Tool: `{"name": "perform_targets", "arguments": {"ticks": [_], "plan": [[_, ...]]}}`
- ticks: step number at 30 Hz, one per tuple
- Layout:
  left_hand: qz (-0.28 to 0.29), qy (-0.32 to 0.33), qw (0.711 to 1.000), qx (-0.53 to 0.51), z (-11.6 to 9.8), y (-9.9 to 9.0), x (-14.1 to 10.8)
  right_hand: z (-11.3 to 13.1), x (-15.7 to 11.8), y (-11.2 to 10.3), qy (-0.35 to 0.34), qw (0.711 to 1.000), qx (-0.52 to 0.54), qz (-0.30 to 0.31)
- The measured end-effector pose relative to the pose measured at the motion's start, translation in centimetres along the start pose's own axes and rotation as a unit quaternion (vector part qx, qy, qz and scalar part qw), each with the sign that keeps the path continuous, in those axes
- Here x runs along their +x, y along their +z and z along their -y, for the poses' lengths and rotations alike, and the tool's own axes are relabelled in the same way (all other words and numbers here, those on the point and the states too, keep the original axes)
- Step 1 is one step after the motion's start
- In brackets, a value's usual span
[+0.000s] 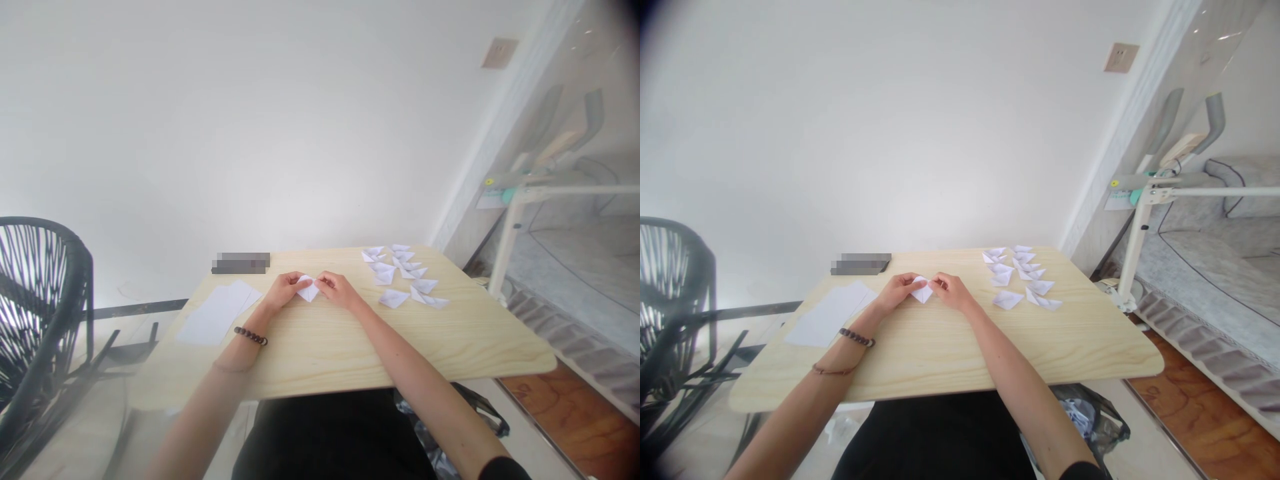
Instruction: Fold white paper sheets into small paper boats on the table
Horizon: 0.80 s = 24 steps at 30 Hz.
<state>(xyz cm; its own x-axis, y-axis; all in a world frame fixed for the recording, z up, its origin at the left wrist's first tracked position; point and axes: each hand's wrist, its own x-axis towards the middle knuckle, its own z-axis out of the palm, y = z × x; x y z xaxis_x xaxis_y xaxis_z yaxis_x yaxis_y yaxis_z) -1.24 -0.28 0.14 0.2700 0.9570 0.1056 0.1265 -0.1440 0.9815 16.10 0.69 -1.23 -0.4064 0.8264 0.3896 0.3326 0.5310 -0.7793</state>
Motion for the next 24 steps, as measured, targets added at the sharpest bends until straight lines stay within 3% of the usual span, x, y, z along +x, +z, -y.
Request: {"name": "perform_targets", "arguments": {"ticks": [9,16,24], "plan": [[0.073,-0.009,0.997,-0.034,0.1,-0.2,-0.07,0.23,0.02,-0.18,-0.015,0.999,-0.016,0.027],[0.014,-0.013,1.0,-0.003,0.47,-0.22,0.05,-0.02,0.04,-0.15,-0.005,1.0,-0.019,-0.002],[0.008,-0.027,1.0,0.004,0.79,-0.3,0.41,-0.21,0.1,-0.02,0.0,1.0,0.001,-0.008]]}}
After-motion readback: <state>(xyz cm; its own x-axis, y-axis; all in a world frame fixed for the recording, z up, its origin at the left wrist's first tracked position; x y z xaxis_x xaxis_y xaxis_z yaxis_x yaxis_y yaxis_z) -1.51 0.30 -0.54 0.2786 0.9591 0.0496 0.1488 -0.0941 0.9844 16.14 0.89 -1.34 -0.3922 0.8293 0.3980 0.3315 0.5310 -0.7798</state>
